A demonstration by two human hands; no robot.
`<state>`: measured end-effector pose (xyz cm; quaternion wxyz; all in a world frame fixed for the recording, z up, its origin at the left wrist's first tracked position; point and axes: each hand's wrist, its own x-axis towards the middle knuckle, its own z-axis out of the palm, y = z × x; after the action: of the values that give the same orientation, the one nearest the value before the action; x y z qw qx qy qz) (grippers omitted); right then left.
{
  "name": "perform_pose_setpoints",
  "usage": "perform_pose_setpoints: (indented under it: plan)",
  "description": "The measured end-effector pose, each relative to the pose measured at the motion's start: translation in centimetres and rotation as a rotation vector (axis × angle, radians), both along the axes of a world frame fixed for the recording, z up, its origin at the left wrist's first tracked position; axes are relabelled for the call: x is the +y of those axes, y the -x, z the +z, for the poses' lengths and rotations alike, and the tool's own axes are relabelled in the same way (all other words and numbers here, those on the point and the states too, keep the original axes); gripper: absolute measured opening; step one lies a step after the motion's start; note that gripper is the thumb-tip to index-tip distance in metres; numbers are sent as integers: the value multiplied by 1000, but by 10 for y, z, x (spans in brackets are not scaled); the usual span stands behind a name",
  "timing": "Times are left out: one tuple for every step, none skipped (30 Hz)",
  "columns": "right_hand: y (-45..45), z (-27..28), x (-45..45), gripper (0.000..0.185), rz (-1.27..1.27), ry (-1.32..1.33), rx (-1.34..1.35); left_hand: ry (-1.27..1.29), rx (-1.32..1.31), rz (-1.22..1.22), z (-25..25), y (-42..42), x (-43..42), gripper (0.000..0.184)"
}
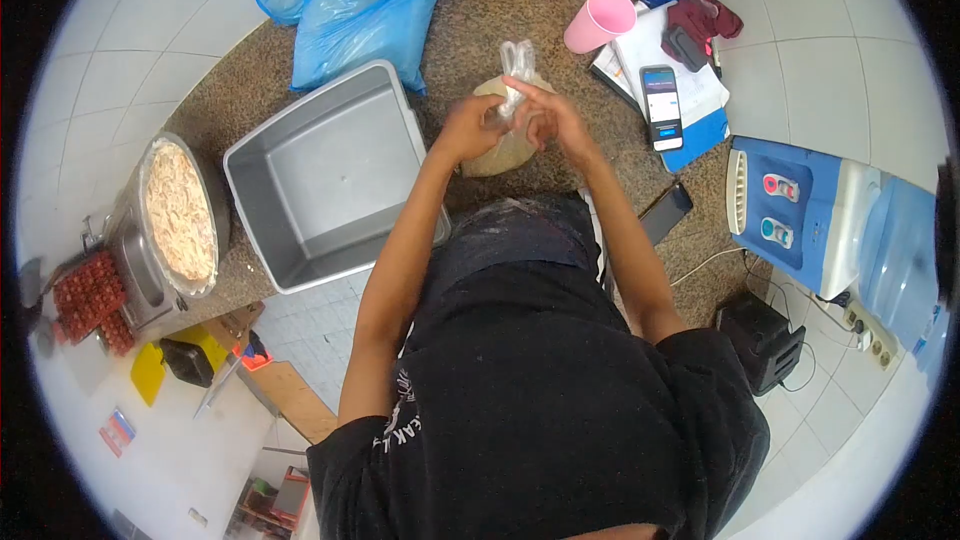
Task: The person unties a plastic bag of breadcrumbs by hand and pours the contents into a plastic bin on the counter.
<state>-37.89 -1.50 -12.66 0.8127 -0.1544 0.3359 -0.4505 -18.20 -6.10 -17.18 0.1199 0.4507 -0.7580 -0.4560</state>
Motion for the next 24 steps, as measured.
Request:
perform_pose_setpoints:
  plan:
    - [3, -7, -4, 24, 133, 351, 590, -1, -1, -4, 0, -1, 1, 33]
    - [8, -14, -7, 28, 263, 698, 1183, -54, 101, 1, 1, -2, 1, 34]
    - [10, -12, -10, 28, 255, 695, 1184, -107, 203, 6, 6, -2, 1, 35]
    - [13, -9, -15, 28, 247, 941, 1423, -104, 201, -2, 11, -2, -1, 35]
    - [16, -7, -17, 28, 235, 1190, 1658, -132, 119, -47, 17, -4, -4, 35]
    - [18, -1, -20, 28, 228, 1190, 1661, -157, 38, -88, 21, -4, -6, 35]
    - [20, 6, -22, 24, 205, 1326, 1739, -156, 36, -91, 19, -5, -4, 35]
    - [21, 9, -22, 21, 181, 1460, 1814, -106, 72, -59, 19, -5, 0, 34]
    - [20, 10, -20, 21, 180, 1457, 1816, -54, 110, -27, 20, -4, 2, 33]
    - [19, 10, -16, 16, 172, 1493, 1796, -55, 111, -29, 21, -2, 5, 33]
    - [18, 10, -11, 14, 168, 1529, 1774, 25, 82, 12, 21, 1, 10, 30]
    - [14, 9, -4, 14, 172, 1529, 1774, 106, 52, 56, 24, 2, 13, 28]
    - [10, 6, 5, 14, 278, 1351, 1771, 102, 55, 59, 26, 2, 16, 28]
    - [5, 4, 14, 18, 381, 1174, 1758, 114, 79, 85, 29, 2, 19, 26]
    - [2, 3, 18, 18, 394, 1181, 1757, 130, 105, 117, 29, 3, 20, 25]
    - [-1, 1, 21, 20, 367, 1030, 1731, 128, 110, 133, 27, 5, 22, 25]
    - [-5, 0, 24, 22, 340, 878, 1697, 177, 135, 146, 27, 5, 25, 23]
    - [-8, -2, 26, 22, 350, 888, 1692, 229, 158, 158, 28, 5, 26, 22]
    - [-11, -3, 27, 22, 311, 834, 1653, 229, 155, 168, 29, 6, 28, 22]
    - [-15, -4, 29, 23, 268, 776, 1613, 274, 158, 181, 30, 7, 31, 23]
    - [-18, -4, 29, 23, 270, 776, 1610, 320, 162, 190, 30, 8, 33, 24]
    - [-22, -4, 31, 23, 234, 674, 1594, 317, 160, 189, 29, 10, 36, 24]
    - [-25, -5, 31, 24, 196, 571, 1578, 331, 170, 221, 28, 12, 38, 23]
    - [-27, -9, 31, 24, 191, 567, 1579, 347, 181, 251, 27, 14, 39, 21]
